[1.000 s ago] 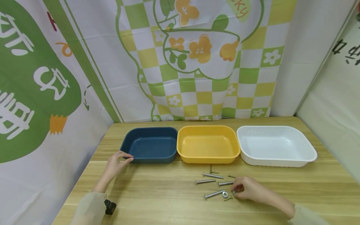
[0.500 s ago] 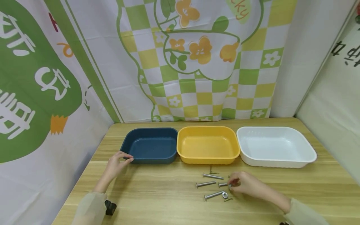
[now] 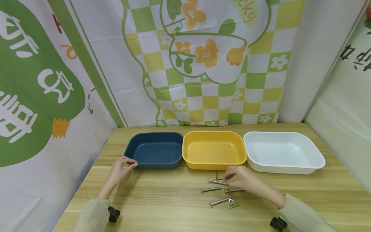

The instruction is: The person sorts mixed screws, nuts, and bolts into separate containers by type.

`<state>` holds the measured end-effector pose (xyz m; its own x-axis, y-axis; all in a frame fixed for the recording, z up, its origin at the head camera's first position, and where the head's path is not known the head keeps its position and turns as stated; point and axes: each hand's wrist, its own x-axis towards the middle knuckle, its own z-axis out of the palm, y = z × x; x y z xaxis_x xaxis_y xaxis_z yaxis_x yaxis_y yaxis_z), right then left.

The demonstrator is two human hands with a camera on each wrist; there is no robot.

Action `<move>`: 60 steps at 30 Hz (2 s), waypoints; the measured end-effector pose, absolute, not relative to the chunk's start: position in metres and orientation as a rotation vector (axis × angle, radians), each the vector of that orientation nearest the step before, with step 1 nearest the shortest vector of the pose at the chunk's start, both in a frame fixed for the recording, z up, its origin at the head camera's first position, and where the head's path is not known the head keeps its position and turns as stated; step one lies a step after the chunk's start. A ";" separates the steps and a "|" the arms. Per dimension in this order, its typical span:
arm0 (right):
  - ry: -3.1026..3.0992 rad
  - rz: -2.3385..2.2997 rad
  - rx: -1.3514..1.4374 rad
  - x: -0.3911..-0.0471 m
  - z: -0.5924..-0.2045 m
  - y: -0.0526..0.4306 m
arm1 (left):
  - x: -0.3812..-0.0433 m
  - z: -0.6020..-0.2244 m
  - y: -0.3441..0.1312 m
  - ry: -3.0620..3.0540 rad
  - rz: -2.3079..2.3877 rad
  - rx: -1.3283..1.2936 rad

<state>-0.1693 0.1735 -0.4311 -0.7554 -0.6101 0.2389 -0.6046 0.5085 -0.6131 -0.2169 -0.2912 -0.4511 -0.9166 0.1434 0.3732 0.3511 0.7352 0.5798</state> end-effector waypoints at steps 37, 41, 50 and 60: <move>2.669 -1.323 -1.018 -0.227 -0.407 0.065 | -0.217 -0.453 -0.290 -2.617 -1.034 -0.344; 2.635 -1.400 -1.036 -0.234 -0.411 0.056 | -0.217 -0.453 -0.290 -2.618 -1.040 -0.328; 2.612 -1.468 -0.946 -0.240 -0.416 0.037 | -0.218 -0.454 -0.291 -2.619 -1.026 -0.337; 2.632 -1.409 -0.841 -0.246 -0.414 0.014 | -0.218 -0.455 -0.292 -2.616 -1.048 -0.334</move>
